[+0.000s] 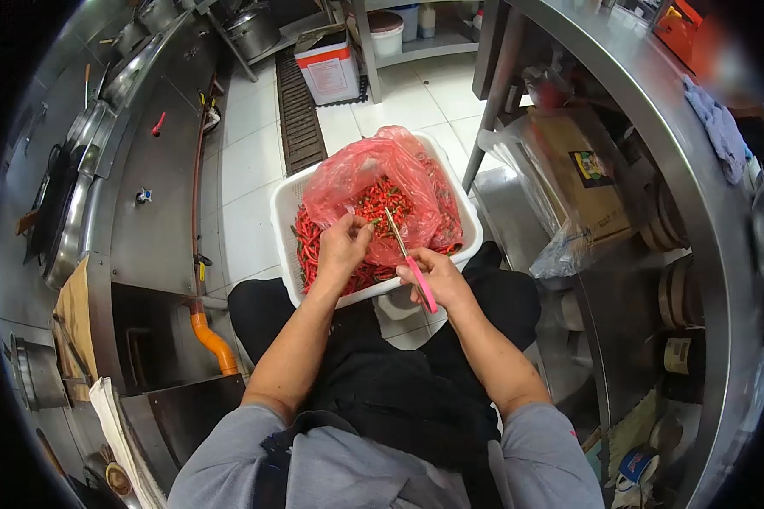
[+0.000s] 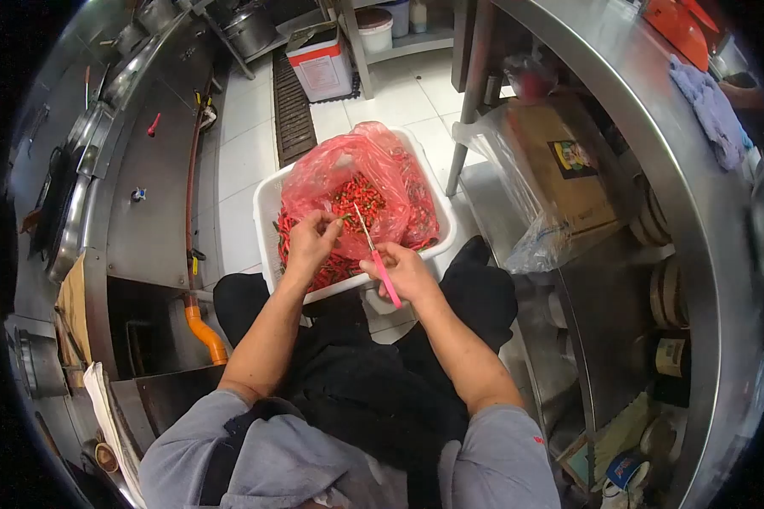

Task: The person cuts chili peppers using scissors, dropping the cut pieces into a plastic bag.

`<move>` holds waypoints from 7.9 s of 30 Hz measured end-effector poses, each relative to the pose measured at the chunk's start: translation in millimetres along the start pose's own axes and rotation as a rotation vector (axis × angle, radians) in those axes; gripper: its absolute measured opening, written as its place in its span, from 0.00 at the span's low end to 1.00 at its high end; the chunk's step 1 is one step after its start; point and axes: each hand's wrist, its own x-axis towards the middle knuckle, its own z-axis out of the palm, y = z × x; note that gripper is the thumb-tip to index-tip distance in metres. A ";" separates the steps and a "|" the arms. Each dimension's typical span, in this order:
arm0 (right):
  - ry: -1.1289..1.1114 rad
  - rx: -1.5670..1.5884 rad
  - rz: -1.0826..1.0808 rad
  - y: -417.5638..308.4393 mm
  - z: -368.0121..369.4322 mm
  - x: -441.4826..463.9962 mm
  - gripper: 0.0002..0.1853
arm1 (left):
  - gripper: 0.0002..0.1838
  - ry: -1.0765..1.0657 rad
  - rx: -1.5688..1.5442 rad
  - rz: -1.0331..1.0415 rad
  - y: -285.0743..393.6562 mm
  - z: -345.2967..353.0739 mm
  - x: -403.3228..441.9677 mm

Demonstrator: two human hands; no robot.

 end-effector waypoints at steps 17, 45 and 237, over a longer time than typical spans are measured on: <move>-0.019 -0.019 0.034 8.2 -4.3 7.8 0.24 | 0.08 -0.108 0.195 0.168 24.7 5.4 -17.4; 0.168 -0.245 -0.223 15.5 -17.0 3.6 0.26 | 0.18 -0.146 0.669 0.015 -106.4 -56.4 65.9; 0.262 0.139 -0.220 25.9 -14.8 25.6 0.20 | 0.44 -0.108 0.637 -0.309 -122.0 -47.7 125.4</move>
